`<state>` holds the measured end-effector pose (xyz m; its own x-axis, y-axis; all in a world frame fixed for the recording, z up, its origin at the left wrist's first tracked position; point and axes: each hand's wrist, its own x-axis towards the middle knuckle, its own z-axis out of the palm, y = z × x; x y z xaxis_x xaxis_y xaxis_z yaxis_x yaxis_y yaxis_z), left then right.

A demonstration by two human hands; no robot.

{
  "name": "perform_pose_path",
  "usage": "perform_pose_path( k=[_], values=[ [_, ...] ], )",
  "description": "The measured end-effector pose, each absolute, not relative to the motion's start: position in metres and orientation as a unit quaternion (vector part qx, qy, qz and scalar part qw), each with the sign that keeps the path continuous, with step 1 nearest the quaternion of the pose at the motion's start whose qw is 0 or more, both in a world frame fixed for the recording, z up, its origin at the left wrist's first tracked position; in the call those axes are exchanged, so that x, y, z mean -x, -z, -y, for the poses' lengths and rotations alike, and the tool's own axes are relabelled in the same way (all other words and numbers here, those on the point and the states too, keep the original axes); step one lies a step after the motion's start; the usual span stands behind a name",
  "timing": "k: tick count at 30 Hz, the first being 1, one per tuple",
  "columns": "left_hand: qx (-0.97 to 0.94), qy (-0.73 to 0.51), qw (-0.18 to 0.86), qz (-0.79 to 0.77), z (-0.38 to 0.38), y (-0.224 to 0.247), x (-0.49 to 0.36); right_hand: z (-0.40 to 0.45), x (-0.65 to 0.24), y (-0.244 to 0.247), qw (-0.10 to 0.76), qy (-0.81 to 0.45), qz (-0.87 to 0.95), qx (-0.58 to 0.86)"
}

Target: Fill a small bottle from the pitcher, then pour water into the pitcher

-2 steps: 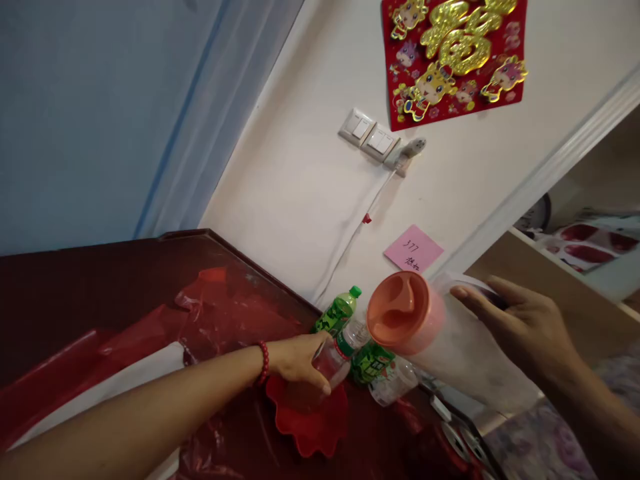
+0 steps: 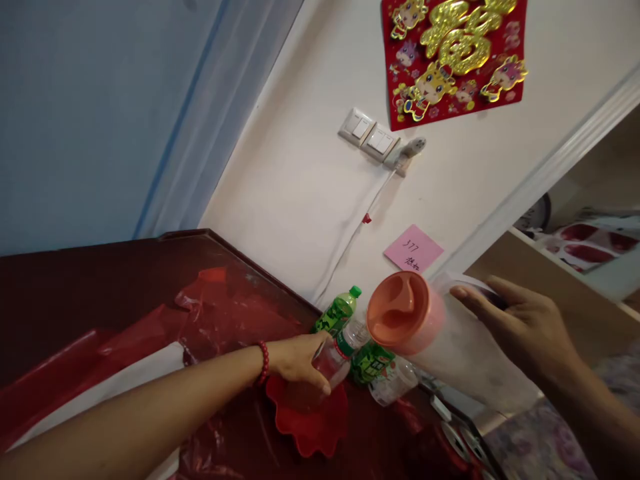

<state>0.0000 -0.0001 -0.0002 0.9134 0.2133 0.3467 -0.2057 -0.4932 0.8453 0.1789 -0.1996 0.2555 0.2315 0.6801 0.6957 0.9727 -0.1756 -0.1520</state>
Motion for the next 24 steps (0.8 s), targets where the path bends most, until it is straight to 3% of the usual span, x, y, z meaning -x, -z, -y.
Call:
perform_pose_path(
  k=[24],
  values=[
    [-0.842,-0.187,0.504,-0.035,0.0022,-0.0010,0.0010,0.1975,-0.1841,-0.2506,0.292,0.250,0.576,0.721]
  ],
)
